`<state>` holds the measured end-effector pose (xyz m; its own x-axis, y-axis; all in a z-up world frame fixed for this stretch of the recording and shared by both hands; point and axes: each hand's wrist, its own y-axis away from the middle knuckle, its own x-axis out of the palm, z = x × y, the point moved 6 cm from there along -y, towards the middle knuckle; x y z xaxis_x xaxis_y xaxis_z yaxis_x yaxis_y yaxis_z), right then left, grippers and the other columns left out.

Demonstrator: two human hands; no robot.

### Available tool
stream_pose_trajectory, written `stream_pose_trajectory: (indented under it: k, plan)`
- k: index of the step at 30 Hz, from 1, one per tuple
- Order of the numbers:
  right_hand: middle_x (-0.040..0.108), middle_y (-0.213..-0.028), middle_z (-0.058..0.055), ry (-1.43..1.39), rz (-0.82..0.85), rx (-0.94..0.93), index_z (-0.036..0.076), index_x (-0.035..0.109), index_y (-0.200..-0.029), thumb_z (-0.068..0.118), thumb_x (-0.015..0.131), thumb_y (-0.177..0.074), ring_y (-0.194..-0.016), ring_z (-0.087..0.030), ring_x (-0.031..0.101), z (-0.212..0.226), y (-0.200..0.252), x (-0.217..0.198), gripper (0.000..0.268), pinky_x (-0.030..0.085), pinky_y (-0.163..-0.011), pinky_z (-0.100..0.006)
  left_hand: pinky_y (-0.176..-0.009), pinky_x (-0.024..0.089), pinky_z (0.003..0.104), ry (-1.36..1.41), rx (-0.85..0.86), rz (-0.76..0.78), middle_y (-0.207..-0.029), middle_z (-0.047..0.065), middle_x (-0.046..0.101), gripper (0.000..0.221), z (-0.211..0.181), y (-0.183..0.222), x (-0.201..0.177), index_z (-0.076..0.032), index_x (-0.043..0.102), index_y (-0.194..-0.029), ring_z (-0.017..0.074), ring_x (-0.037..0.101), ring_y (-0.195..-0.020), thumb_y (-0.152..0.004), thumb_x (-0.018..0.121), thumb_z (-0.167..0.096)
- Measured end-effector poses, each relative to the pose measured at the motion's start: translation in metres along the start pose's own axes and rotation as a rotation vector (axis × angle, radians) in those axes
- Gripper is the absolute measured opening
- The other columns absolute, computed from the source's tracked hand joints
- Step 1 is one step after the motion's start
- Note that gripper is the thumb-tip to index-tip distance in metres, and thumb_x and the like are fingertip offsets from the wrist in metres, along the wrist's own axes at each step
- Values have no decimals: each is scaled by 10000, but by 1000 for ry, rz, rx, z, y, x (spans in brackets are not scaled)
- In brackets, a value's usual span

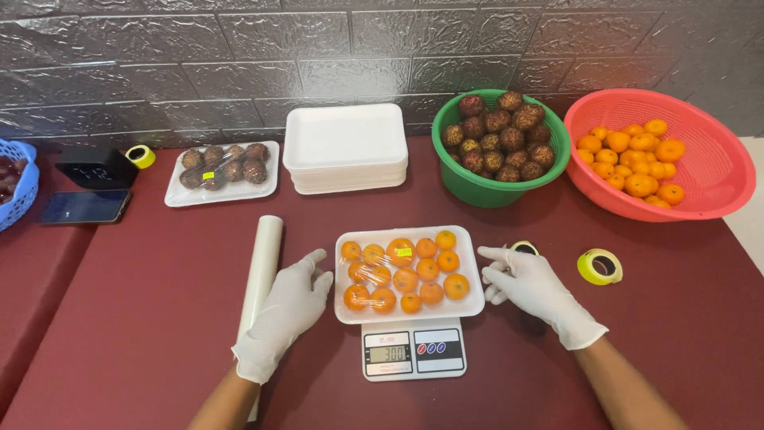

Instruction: Weighing a tray of oranges and applying a handwritten label to the plastic wrap.

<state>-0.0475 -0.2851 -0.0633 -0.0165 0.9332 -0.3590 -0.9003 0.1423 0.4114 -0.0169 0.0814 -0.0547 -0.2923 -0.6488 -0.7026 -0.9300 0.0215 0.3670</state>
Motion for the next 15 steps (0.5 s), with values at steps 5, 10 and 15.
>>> stream_pose_trajectory:
  k: [5, 10, 15]
  plan:
    - [727, -973, -275, -3, 22, 0, -25, 626, -1394, -17, 641, -931, -707, -292, 772, -2, -3, 2, 463, 687, -630, -376, -976, 596, 403, -139, -44, 53, -1173, 83, 778, 542, -2, 4, 3, -201, 514, -1532, 222, 725, -1140, -1011, 568, -339]
    - [709, -948, -251, -23, 69, 0, -55, 590, -1422, -35, 611, -927, -691, -259, 742, 25, 14, 12, 496, 675, -630, -351, -965, 603, 394, -124, -58, 104, -1151, 90, 792, 465, 1, 1, 7, -202, 604, -1456, 244, 728, -1150, -1010, 571, -328]
    - [714, -969, -258, -32, 84, -15, -63, 579, -1425, -43, 627, -915, -684, -262, 747, 14, 7, 13, 512, 673, -609, -357, -955, 606, 397, -109, -56, 97, -1130, 90, 801, 453, 7, -11, 14, -201, 618, -1438, 243, 731, -1145, -1009, 580, -341]
